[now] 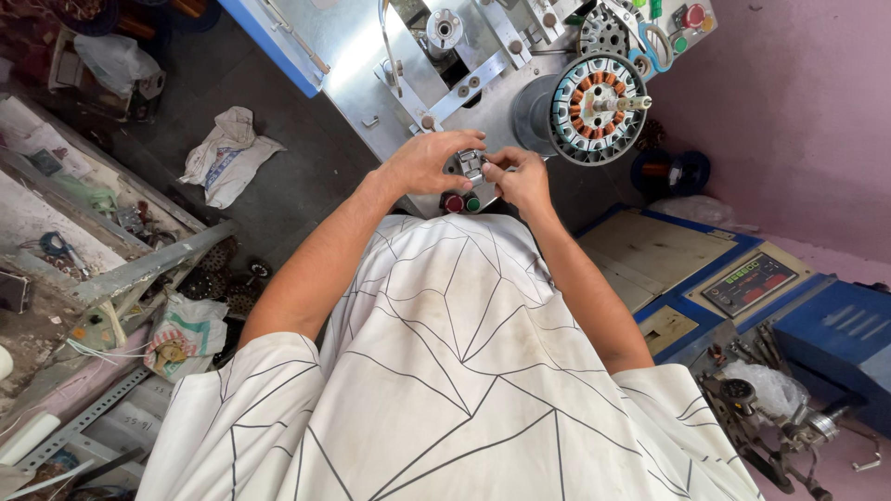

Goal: The person assembles small electrical components by hand, inserting white plastic pieces into a metal housing and manipulating a cylindrical metal part. They repeatedly handle these components, adjusting them and placing them into a machine fixture.

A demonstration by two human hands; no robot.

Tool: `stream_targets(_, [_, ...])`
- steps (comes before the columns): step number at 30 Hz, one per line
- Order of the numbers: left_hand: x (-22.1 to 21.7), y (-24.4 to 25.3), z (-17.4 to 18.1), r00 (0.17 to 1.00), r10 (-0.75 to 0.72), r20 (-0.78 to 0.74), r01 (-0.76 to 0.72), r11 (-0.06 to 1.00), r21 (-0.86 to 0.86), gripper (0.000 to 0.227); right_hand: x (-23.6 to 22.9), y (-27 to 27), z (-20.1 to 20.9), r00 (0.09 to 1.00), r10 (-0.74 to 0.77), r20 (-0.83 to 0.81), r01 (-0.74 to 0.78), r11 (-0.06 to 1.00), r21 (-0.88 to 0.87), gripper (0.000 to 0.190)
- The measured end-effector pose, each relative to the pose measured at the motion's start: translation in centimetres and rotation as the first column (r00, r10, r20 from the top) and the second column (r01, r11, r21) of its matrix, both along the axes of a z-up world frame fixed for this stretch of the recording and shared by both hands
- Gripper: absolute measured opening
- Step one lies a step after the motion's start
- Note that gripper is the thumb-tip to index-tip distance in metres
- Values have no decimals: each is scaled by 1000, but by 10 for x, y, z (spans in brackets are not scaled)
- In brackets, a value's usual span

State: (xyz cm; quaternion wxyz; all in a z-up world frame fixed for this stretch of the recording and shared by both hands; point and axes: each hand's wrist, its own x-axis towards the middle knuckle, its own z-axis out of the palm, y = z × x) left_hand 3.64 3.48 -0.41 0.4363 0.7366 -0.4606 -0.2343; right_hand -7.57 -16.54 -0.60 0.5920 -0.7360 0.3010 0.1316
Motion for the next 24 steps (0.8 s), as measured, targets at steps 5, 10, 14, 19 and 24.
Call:
stream_targets(5, [-6,1,7,999,46,2,-46,997,66,62,-14,3,-30,935,-353,-30,329,836,438,24])
stream_targets(10, [-15,3,-3,980,140,139,-135,990,-45,64,-14,9,-35,925,-378,38,334,857,392,27])
stream_targets(14, [-41,2,-4,935,279,219,-266,960,-87,62,2,-2,-13,941,118,318,-74,986,-147,20])
stream_targets(19, [-40,-2,2,889,271,370,-261,962,-77,56,3,-1,11,831,419,366,-208,845,-493,13])
stream_targets(24, [-38,1,8,875,236,423,-232,971,-63,58,-3,5,22,746,403,530,-85,847,-525,13])
